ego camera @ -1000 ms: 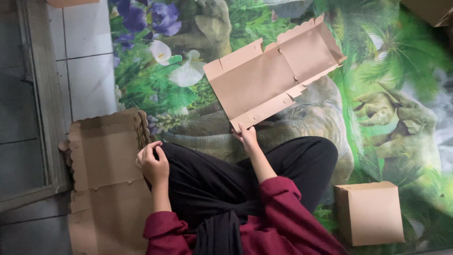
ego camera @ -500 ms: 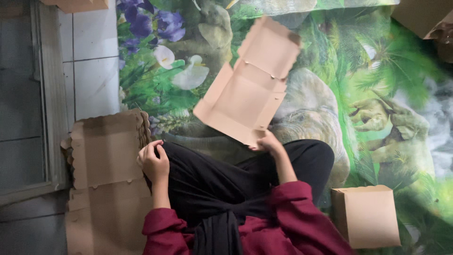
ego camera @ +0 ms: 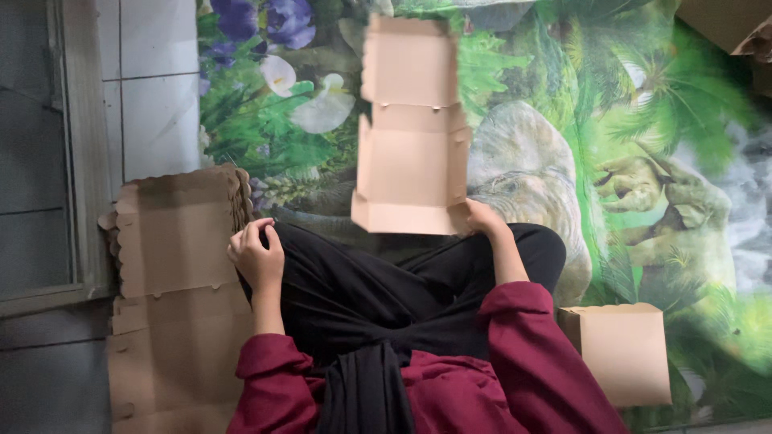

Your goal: The person assembles a flat-pack cardboard box by folding the side flaps and interlocking the tabs to form a rectangular container. The person then closes the top flaps and secures them.

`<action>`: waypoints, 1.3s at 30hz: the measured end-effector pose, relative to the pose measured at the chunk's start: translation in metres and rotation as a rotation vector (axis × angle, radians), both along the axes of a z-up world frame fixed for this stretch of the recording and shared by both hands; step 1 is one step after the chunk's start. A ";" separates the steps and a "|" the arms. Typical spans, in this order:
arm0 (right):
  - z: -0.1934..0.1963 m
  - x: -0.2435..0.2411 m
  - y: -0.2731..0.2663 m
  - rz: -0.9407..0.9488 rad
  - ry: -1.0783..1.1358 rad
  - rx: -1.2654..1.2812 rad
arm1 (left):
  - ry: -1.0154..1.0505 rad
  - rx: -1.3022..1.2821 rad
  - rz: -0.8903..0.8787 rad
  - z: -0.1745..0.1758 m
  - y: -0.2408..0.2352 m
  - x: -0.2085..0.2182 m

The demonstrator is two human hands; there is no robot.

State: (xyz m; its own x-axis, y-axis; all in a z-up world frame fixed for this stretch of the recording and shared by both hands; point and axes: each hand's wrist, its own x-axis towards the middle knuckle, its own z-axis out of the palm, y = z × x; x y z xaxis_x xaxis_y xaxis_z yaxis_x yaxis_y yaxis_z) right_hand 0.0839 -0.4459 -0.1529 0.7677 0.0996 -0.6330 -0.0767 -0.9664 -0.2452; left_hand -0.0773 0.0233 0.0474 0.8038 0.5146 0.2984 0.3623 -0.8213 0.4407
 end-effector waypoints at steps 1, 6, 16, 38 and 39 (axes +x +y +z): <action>-0.008 -0.001 -0.004 0.000 0.004 -0.001 | 0.004 -0.001 0.000 0.000 -0.001 0.000; 0.128 -0.034 0.049 -0.101 -0.115 0.111 | -0.001 0.097 -0.031 -0.007 -0.001 0.005; 0.131 -0.100 0.160 -0.036 -0.746 0.266 | 0.396 -0.063 -0.331 -0.060 -0.084 0.069; 0.107 -0.064 0.215 -0.352 -0.398 0.550 | 0.804 -0.259 -0.330 -0.073 -0.090 0.087; 0.108 -0.056 0.220 -0.388 -0.410 0.573 | 0.781 -0.279 -0.337 -0.065 -0.091 0.085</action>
